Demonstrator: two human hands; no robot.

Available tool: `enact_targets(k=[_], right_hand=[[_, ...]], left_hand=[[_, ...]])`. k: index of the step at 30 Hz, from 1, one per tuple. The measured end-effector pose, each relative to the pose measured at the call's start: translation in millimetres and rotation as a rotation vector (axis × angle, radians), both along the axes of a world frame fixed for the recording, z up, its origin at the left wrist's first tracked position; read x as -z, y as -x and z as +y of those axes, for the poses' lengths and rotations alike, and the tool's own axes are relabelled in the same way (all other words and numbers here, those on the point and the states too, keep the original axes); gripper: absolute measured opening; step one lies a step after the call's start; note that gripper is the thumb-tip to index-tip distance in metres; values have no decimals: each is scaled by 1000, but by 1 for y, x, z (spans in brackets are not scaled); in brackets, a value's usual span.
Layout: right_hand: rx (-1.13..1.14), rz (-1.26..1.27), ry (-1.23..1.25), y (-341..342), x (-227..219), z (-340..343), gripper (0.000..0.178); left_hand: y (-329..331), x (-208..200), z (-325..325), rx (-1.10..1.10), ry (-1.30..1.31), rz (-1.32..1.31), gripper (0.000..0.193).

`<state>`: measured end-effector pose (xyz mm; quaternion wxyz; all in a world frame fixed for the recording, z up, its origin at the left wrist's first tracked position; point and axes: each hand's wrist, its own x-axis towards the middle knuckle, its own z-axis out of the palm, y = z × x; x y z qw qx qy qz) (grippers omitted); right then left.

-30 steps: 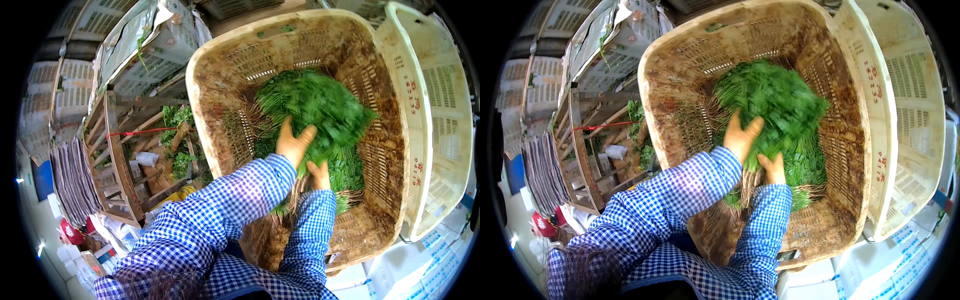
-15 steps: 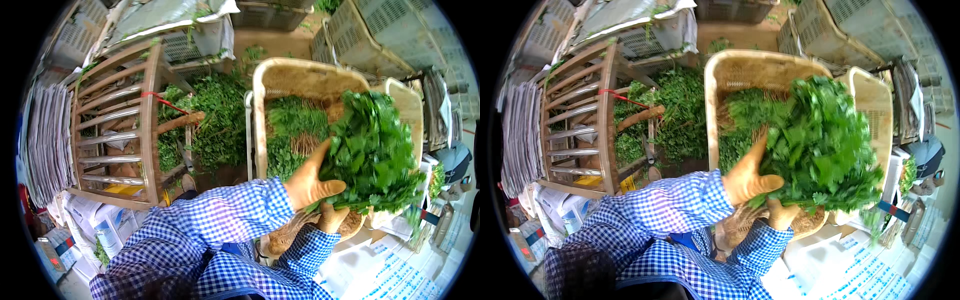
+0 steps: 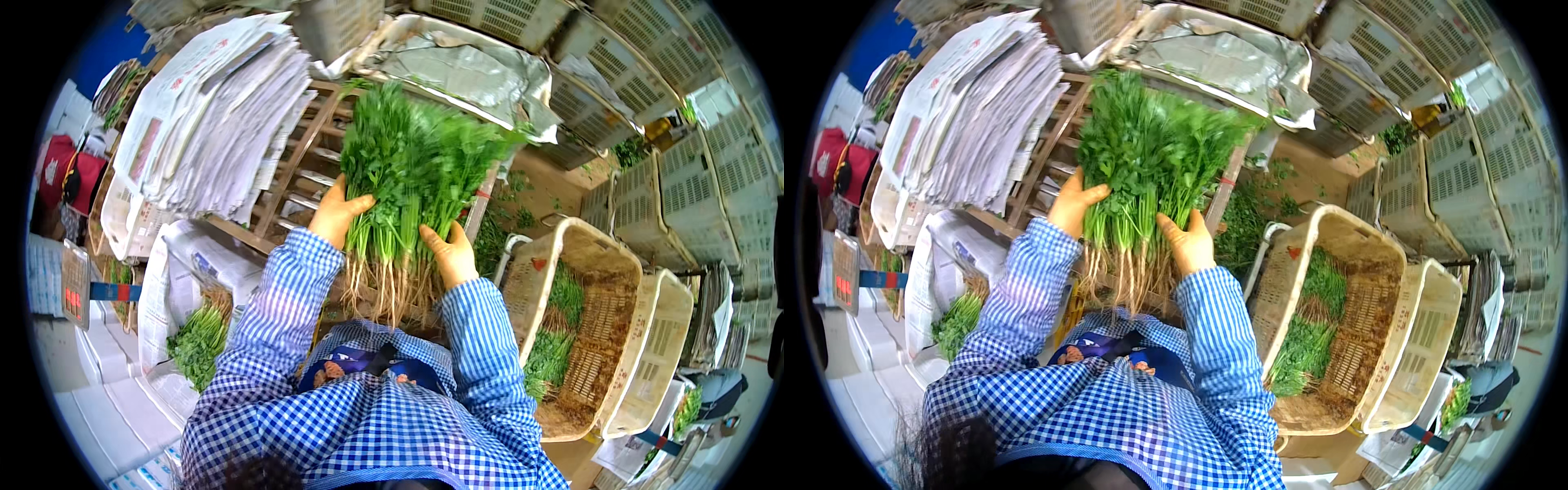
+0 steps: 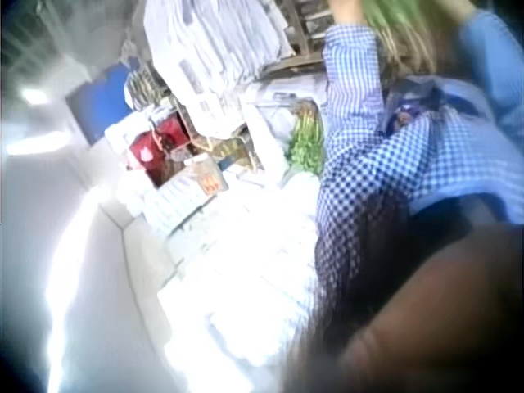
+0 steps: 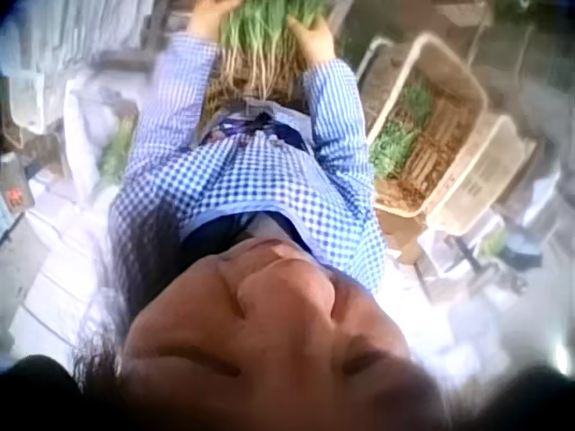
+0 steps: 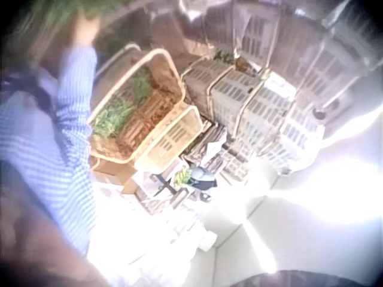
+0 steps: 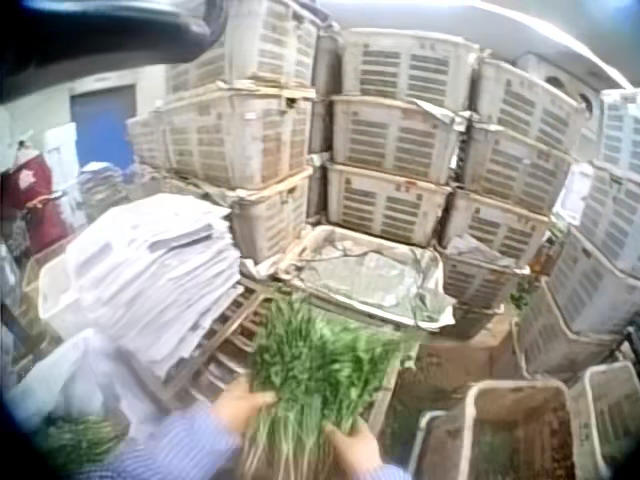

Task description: The person sorts bunches of cilantro from a large basket, bundles them together, and packs them into a crate lined with newspaper.

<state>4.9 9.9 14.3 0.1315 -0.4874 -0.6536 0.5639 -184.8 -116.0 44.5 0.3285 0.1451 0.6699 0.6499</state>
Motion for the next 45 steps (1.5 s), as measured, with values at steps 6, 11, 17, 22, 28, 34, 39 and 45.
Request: enact_targets(k=[6, 11, 17, 22, 28, 34, 39, 45], right_hand=[[-101, -84, -18, 12, 13, -4, 88], [3, 28, -28, -26, 0, -10, 59], [-150, -473, -849, -68, -22, -26, 71], [-364, -563, -1133, -20, -21, -24, 76], [-630, -465, -997, 21, 7, -20, 87], [-617, -381, -919, 26, -3, -14, 87], [-506, 388, 26, 29, -71, 28, 52], [-524, 127, 55, 44, -165, 48, 75]], left_hand=[[28, 78, -46, -36, 249, -65, 95], [34, 42, -65, 189, 371, 238, 88], [66, 41, -109, 253, 405, 1023, 88], [66, 46, -72, 742, 679, 1433, 103], [55, 43, -7, 926, 499, 1455, 107], [41, 11, -2, 908, 513, 1261, 99], [57, -49, 1, 636, 9, 1148, 77], [80, -114, -5, 841, 141, 313, 84]])
